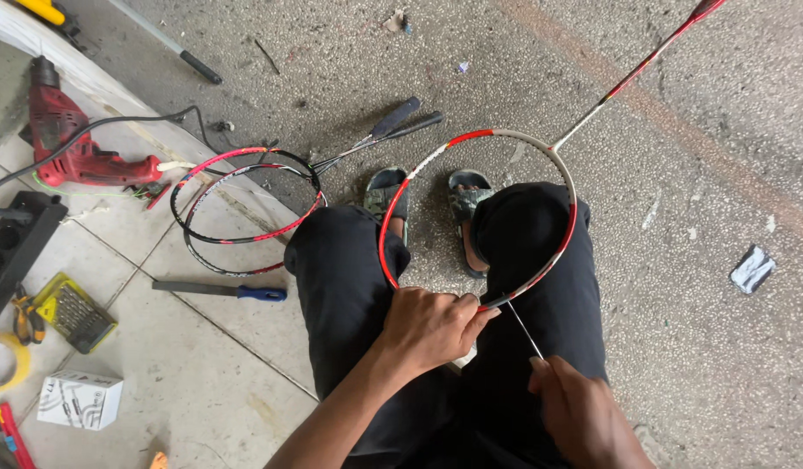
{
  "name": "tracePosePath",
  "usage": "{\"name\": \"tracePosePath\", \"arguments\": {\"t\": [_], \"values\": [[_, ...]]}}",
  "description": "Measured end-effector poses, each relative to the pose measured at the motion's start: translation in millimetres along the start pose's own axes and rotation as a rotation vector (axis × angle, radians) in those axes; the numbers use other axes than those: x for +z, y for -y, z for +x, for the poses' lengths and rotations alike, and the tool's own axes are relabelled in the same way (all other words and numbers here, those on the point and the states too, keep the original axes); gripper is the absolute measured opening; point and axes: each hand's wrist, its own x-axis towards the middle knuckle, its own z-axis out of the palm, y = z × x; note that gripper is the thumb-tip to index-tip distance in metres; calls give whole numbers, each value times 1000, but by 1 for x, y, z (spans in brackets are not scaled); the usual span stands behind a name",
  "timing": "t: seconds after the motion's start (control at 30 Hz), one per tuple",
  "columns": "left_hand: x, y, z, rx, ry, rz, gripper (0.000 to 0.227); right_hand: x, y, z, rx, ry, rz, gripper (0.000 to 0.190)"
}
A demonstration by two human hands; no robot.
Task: The person uses a screwdriver to pry and remove the outer frame from several badminton racket heads. They work on each racket one at a time, separating the frame pieces and setting them aside on the floor.
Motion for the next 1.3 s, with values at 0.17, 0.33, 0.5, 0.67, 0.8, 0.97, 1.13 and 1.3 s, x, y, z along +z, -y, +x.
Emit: {"name": "tracePosePath", "arguments": {"t": [0.17, 0.33, 0.5, 0.67, 0.8, 0.97, 1.13, 1.3], "values": [[-5, 3, 1, -1, -4, 6, 41, -21, -15, -2, 312, 867, 1477, 33], [-19, 4, 13, 11, -64, 34, 33, -31, 11, -32, 233, 282, 1012, 22], [-42, 0, 23, 69, -92, 64, 23, -23, 17, -35, -178, -190, 369, 14], [-49, -7, 33, 61, -184, -13, 31, -20, 35, -41, -498, -461, -68, 41], [-47, -8, 37, 24, -230, 11, 43, -19, 36, -38, -705, -486, -99, 42], [-39, -6, 35, 21, -262, 73, 47, -17, 33, -29, -799, -476, -97, 43], [-33, -6, 29, 1, -213, 54, 45, -15, 29, -25, -765, -434, -126, 46], [-23, -9, 21, -24, -172, 73, 45, -8, 23, -27, -766, -471, -199, 47]]}}
